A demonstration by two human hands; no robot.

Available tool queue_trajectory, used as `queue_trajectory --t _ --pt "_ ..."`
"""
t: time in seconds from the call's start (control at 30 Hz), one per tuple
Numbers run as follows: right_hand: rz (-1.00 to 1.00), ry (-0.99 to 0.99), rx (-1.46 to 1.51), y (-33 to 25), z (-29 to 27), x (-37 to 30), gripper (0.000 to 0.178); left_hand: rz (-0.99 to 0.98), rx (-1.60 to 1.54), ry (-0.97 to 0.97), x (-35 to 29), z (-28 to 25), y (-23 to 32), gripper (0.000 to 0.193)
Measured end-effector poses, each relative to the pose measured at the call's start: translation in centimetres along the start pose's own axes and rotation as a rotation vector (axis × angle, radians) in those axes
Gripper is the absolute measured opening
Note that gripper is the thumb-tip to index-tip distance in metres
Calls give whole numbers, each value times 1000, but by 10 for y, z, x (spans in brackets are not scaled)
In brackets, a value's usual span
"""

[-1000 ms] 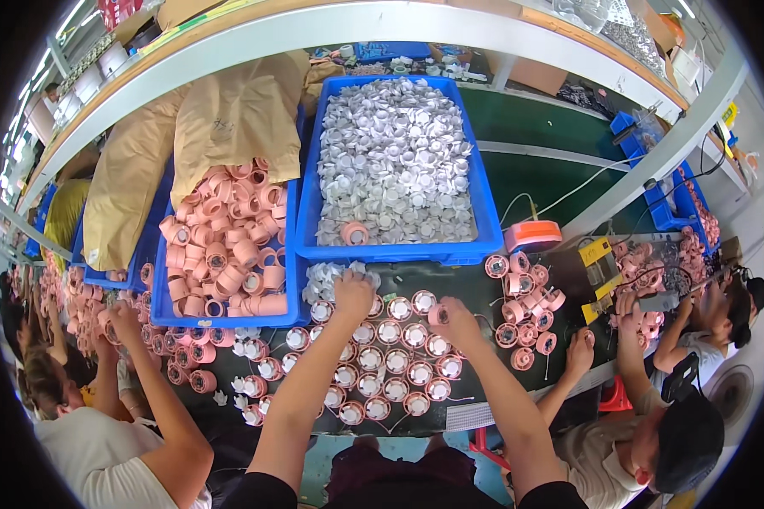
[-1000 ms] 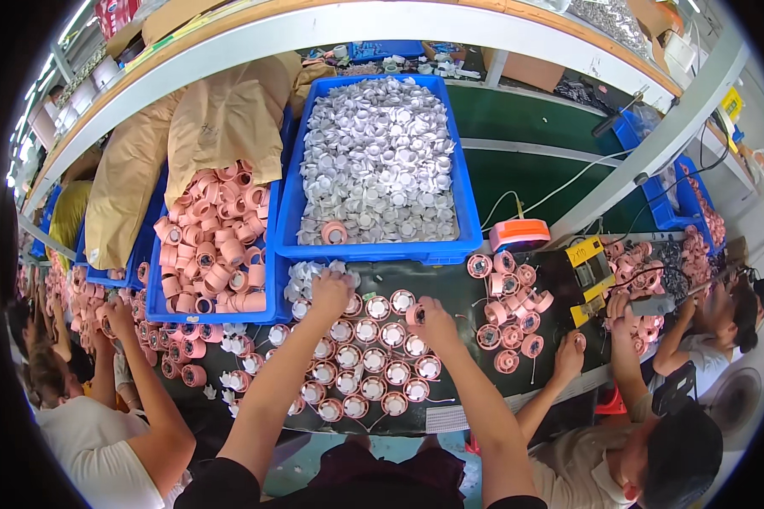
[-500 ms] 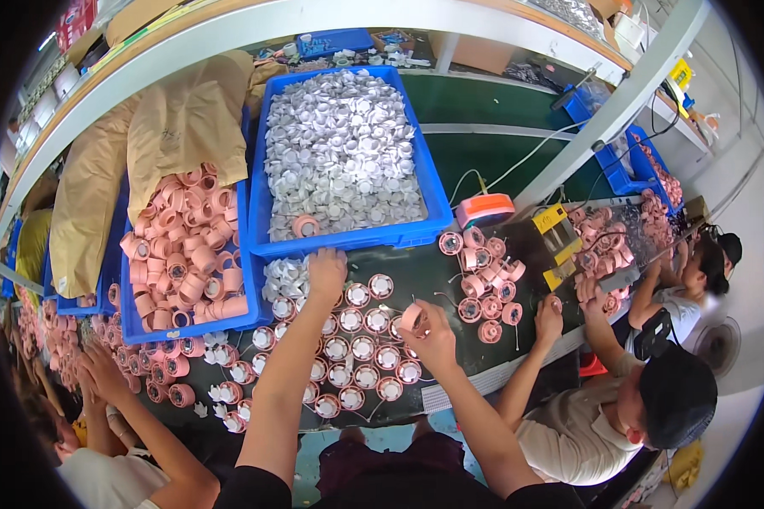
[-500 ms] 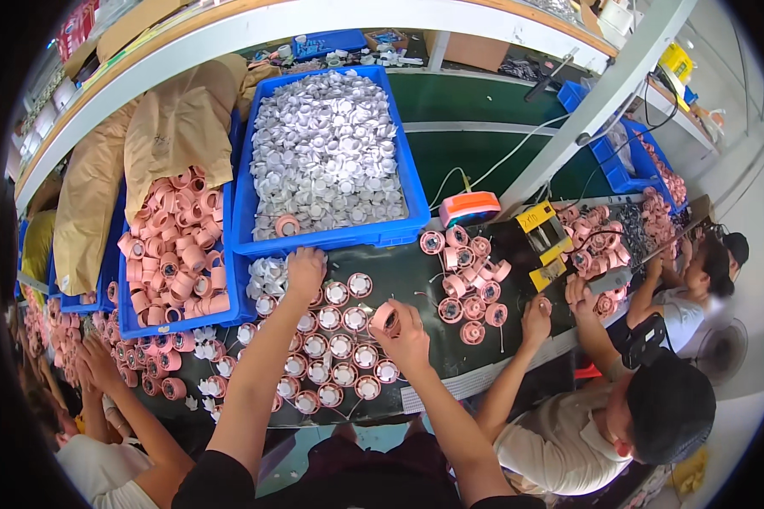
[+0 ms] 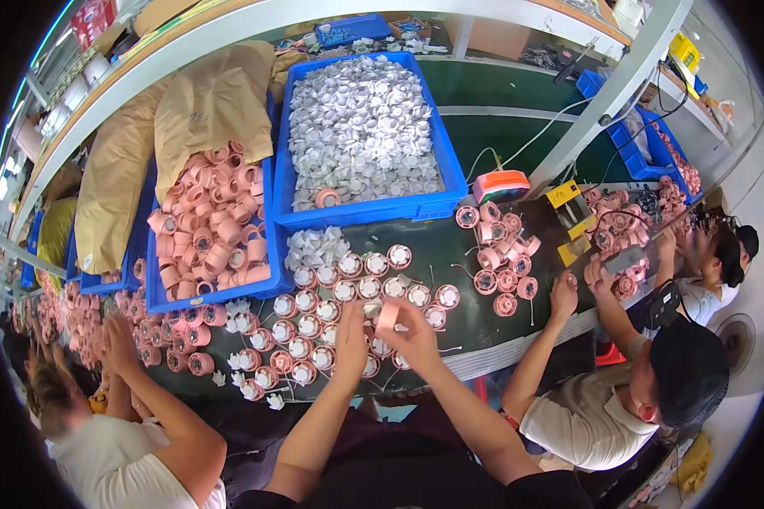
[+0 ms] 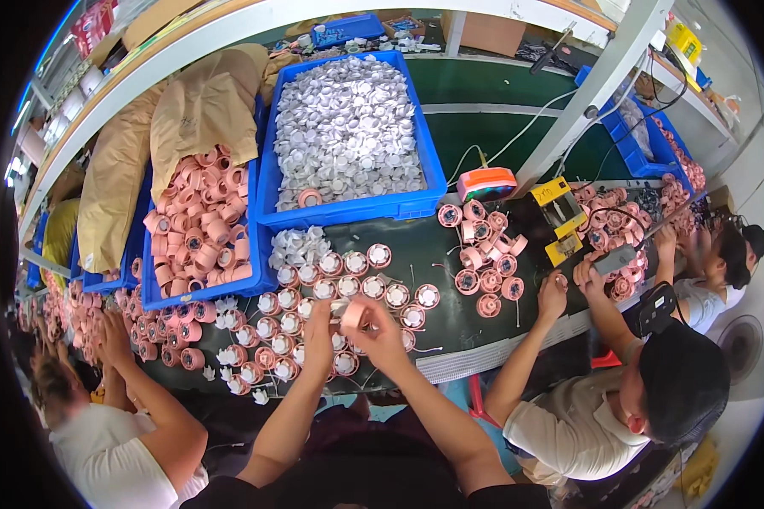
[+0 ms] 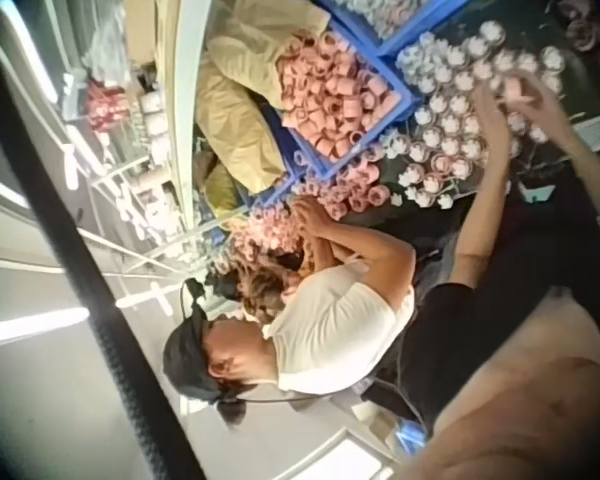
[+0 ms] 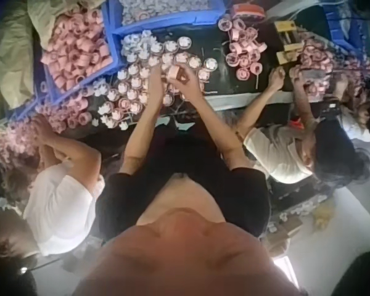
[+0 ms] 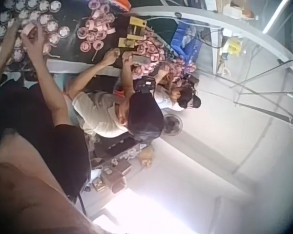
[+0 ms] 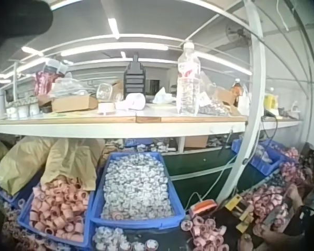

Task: Assembling small electronic cooling fan components at a factory workstation by inserting plastic parts into housings and routing wires.

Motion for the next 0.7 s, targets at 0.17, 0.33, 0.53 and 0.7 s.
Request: queue_trajectory --t 0.17,0.33,0.53,0.7 --pt "63 -132 34 -10 27 -28 50 -135 -370 149 -3 -19 -13 31" --pt "-87 -143 -82 -31 33 -33 50 -212 -644 -57 -19 -23 9 30" --pt "-174 -210 -203 -49 55 -52 60 -214 -985 -380 -39 -30 18 33" --pt "-351 -239 -450 -66 55 -49 59 -228 -944 -521 -44 -26 30 48"
Point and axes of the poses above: each hand's wrist, its own x-axis towards the middle knuckle, its own z-axis out of the palm, y = z × x, the point moved 4 cm from there along x, towards the middle knuckle, and after that the axes turned 6 degrees about -z, right-handed, at the moved point
